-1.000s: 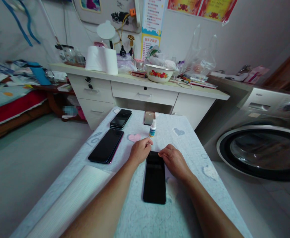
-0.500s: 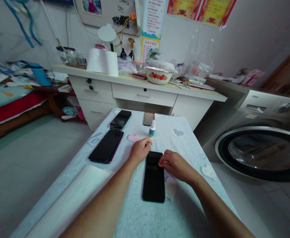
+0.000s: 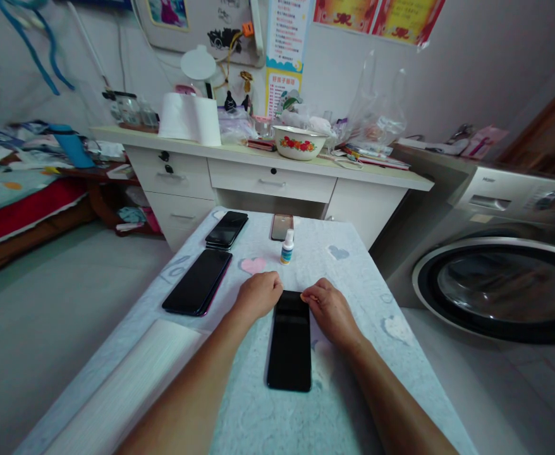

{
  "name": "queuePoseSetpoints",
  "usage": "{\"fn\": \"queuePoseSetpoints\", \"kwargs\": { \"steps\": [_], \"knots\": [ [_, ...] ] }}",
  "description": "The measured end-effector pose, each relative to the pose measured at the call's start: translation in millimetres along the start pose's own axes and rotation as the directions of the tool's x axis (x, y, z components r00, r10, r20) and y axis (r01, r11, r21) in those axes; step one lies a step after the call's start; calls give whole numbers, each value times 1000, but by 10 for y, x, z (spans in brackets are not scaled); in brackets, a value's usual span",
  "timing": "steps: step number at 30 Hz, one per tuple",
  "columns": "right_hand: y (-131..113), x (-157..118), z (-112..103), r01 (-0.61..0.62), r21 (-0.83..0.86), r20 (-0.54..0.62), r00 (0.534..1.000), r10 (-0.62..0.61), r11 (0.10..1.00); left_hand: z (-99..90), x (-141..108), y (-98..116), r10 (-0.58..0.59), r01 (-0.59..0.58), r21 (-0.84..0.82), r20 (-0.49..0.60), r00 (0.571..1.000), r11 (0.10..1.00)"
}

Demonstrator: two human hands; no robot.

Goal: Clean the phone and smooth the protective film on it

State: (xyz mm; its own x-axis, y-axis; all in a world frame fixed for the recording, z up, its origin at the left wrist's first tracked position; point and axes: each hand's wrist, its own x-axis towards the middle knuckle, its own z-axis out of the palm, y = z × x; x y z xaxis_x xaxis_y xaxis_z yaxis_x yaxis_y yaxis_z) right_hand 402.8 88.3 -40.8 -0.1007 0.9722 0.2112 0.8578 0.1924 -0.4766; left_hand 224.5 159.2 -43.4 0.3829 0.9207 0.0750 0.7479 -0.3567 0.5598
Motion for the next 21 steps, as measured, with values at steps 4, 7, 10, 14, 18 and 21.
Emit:
{"fn": "queuePoseSetpoints", "kwargs": {
  "steps": [4, 7, 10, 14, 18, 21],
  "knots": [
    [23, 8, 16, -1, -1, -14, 1000, 1, 1000, -93, -65, 46, -48, 44, 80, 46, 998, 996],
    [27, -1, 14, 16, 16, -24, 1000, -16, 1000, -224, -143, 142, -60, 49, 115, 91, 994, 992],
    [15, -8, -2, 41, 24, -22, 999, -40, 999, -365, -246, 279, -79, 42, 159, 234, 969, 986],
    [-6, -14, -28, 26, 28, -11, 1000, -26, 999, -473, -427, 425, -37, -59, 203, 437, 899, 977],
    [6, -20, -26, 21, 20, -9, 1000, -21, 1000, -465, -647, 456, -56, -66, 260, 434, 899, 963],
    [23, -22, -15, 30, 24, -12, 999, -30, 999, -421, -802, 457, -58, -51, 244, 418, 906, 968]
  ]
}}
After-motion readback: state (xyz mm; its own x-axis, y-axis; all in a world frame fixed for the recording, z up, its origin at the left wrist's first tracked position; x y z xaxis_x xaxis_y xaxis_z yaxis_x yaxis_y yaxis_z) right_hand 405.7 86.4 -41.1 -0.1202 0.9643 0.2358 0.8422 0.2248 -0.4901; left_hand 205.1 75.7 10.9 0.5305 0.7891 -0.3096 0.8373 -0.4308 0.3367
